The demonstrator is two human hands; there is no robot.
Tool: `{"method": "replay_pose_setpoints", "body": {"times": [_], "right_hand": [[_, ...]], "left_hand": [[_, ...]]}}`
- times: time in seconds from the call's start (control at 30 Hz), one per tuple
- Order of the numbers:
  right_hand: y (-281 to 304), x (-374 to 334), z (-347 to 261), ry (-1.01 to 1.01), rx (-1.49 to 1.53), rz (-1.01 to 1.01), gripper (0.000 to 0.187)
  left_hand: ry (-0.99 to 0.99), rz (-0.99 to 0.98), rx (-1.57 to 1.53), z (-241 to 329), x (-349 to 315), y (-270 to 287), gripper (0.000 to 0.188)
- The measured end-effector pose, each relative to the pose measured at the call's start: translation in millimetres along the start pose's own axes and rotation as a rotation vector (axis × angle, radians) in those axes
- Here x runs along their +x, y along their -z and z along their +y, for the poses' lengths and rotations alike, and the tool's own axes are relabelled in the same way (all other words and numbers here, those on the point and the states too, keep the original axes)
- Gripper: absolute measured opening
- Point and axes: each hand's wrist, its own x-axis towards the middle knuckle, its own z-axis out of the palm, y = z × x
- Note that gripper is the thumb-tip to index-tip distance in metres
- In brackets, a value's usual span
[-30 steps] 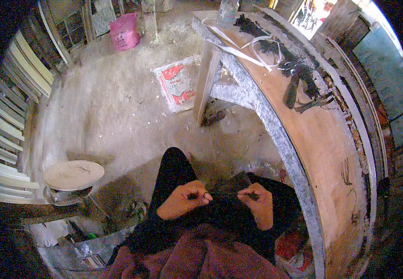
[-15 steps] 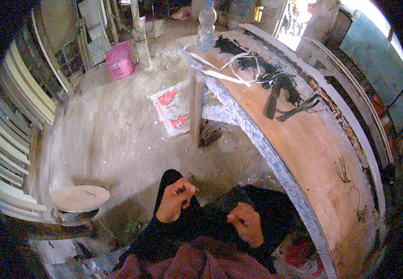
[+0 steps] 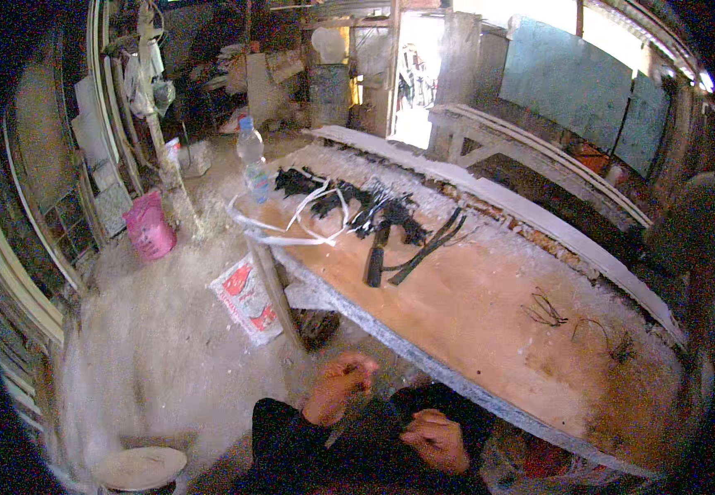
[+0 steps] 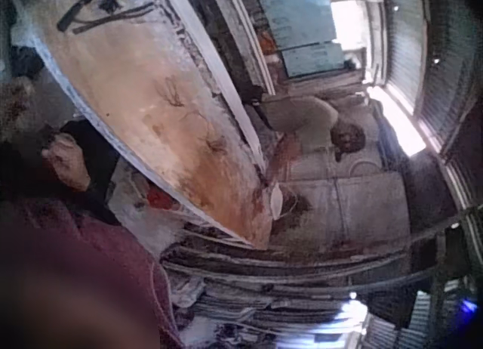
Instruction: The person sits on the floor and repeatedly picks up black cable pieces from a wooden table, trims or strips small sections by hand, and places the pieces back on the table. The person continues this repetitive handling throughout the clip.
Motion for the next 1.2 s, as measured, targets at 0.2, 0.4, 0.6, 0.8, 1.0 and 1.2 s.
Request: {"method": "replay_pose_setpoints", "body": {"times": [0.2, 0.4, 0.6, 0.8, 1.0, 1.2], "right_hand": [[90.7, -42.6, 36.9, -0.464, -0.235, 0.613, 0.025], [179.1, -24.8, 76.8, -0.588, -0.765, 0.536, 0.017], [172.8, 14.6, 59.7, -0.404, -1.106, 0.461, 0.023], [118.6, 88.3, 62.1, -0.212, -0.894, 0.043, 0.029], [32.9, 171.0, 101.5, -0.024, -0.923, -0.007, 0.034], [17.2, 194.1, 126.1, -0.292, -0.933, 0.092, 0.022]], "left_hand": [[-0.653, -0.751, 0.873, 77.5, 13.6, -123.5, 0.037], [-1.132, -0.696, 1.075, 105.2, -56.3, -190.8, 0.021], [-0.946, -0.633, 1.07, 137.7, -77.6, -174.8, 0.021], [-0.951, -0.406, 1.129, 149.0, -93.0, -139.1, 0.016], [-0.998, -0.282, 1.327, 153.5, -106.2, -136.8, 0.013], [-0.956, -0.418, 1.5, 145.4, -108.4, -137.2, 0.009]]}}
